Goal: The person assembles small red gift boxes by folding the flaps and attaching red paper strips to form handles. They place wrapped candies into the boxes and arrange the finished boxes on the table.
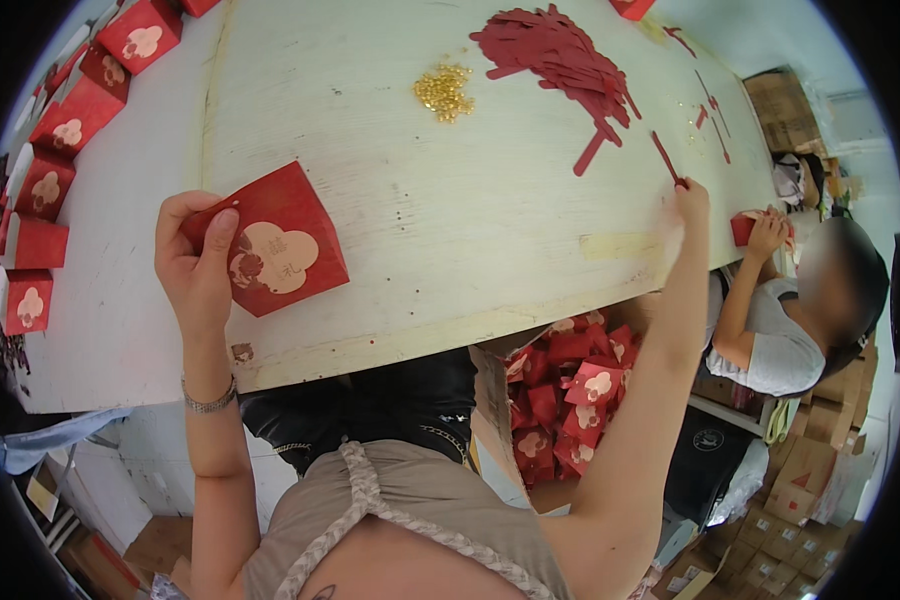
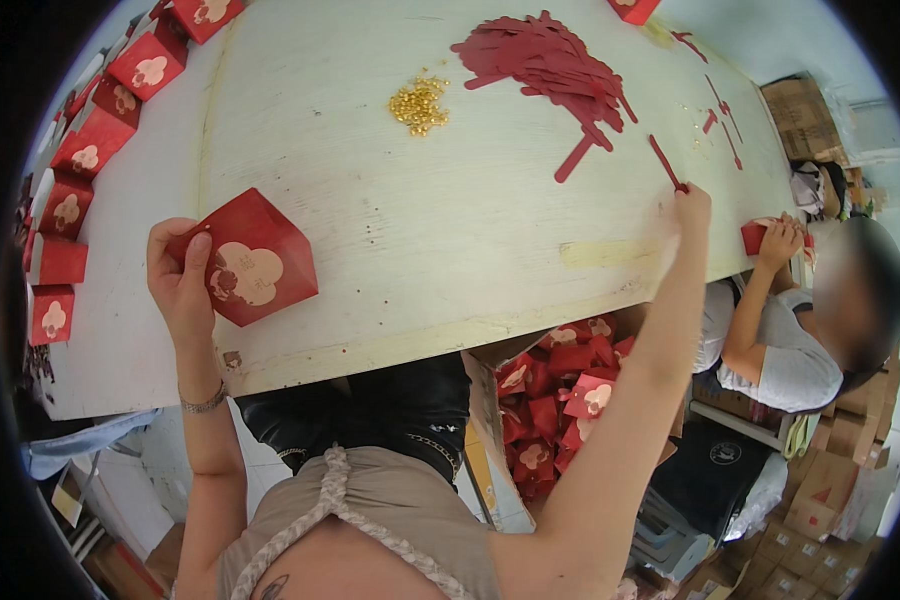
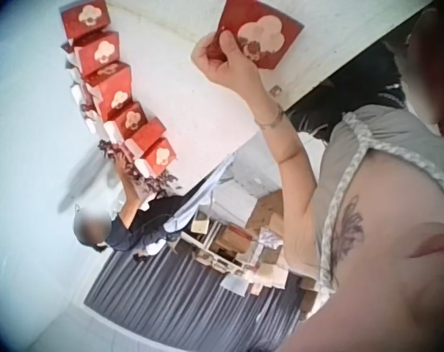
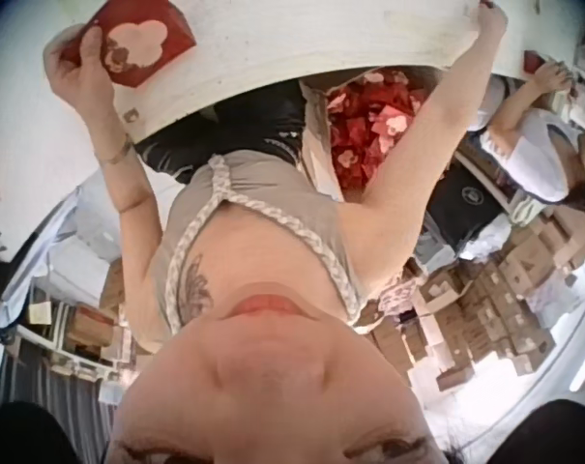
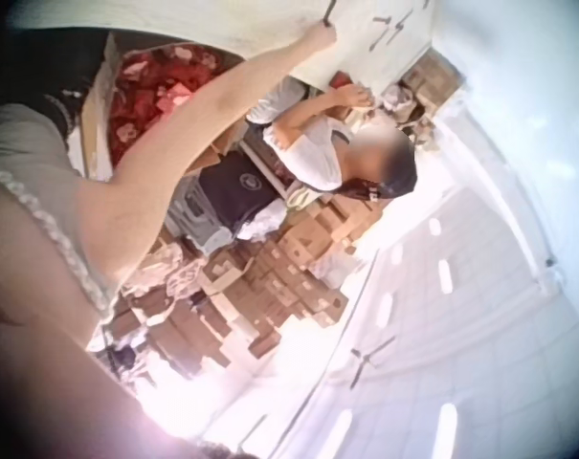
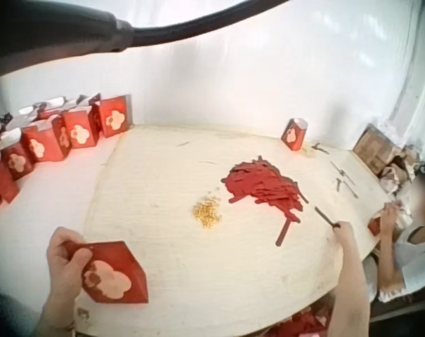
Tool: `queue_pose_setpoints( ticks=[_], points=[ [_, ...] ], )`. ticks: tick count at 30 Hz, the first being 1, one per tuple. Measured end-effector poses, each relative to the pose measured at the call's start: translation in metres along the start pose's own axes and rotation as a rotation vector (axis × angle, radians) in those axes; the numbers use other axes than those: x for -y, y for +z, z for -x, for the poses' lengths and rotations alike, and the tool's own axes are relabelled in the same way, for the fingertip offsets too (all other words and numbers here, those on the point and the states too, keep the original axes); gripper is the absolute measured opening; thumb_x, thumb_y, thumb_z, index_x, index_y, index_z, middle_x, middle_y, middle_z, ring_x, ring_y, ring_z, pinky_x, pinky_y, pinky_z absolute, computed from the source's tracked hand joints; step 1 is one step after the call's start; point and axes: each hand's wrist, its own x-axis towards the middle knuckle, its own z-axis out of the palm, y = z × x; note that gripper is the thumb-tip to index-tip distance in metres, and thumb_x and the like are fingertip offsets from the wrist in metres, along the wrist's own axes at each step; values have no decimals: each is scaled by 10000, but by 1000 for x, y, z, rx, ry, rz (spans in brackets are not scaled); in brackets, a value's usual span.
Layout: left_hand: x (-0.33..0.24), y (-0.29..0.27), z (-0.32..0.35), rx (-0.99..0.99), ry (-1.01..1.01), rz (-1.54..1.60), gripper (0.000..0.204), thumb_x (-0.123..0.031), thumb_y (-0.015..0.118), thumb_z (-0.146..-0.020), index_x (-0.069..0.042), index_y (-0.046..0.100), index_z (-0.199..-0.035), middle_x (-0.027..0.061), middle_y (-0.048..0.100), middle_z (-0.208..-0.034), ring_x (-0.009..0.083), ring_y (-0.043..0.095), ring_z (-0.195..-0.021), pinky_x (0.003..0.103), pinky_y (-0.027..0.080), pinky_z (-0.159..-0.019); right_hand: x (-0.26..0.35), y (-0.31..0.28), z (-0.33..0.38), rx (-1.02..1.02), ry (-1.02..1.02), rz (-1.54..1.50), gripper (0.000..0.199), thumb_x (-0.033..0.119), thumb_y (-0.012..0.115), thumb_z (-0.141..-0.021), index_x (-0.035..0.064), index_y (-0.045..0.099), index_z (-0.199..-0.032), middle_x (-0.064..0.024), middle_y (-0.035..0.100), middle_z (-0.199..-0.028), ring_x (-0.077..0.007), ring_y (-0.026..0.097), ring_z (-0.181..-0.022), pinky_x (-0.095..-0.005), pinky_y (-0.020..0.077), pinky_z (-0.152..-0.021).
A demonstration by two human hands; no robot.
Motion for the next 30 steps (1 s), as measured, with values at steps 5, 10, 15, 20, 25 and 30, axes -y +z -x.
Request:
queue_pose_setpoints(
  ticks=[5,10,15,20,25,30],
  points=[
    [-1,2,-2,-10,-18,-2,135,21,601,-861,-25,537,-970,17,575,-854,54,540,-690,184,459,-610,78,-52,47,24,61,-893,212,83,685,-790,11,642,-986,-54,670,-805,-118,615,-719,-236,473,-638],
    [-10,16,-2,35,-123,73,151,-14,619,-860,-36,543,-988,9,587,-822,45,562,-685,180,469,-577,275,-95,243,525,-324,-1627,150,62,656,-832,-7,645,-964,-87,671,-980,-142,627,-863,-270,493,-805],
    [-11,11,-5,142,-131,127,151,-4,558,-882,-6,548,-1033,30,600,-925,76,562,-814,204,466,-738,363,-107,314,236,-746,-1371,108,94,757,-721,92,700,-812,-118,482,-1229,-256,418,-1164,-356,410,-913],
    [-3,12,1,119,-25,288,160,19,558,-872,1,558,-1031,30,597,-949,74,556,-824,204,461,-732,377,-95,340,171,-658,-1461,137,60,773,-693,87,685,-795,-121,426,-1196,-253,418,-1132,-352,419,-868],
    [-12,17,5,94,-106,100,119,9,601,-862,-8,569,-975,-5,586,-822,37,539,-694,182,446,-607,363,-91,315,97,-855,-1276,94,122,730,-755,67,680,-813,-87,565,-1074,-220,499,-1050,-343,439,-819],
    [-8,15,0,78,-63,58,107,-9,608,-866,-17,551,-957,-3,574,-742,37,535,-600,181,435,-514,326,-39,164,-122,-498,-926,206,141,611,-845,75,665,-1032,-96,645,-947,-221,617,-784,-327,482,-718]
  ],
)
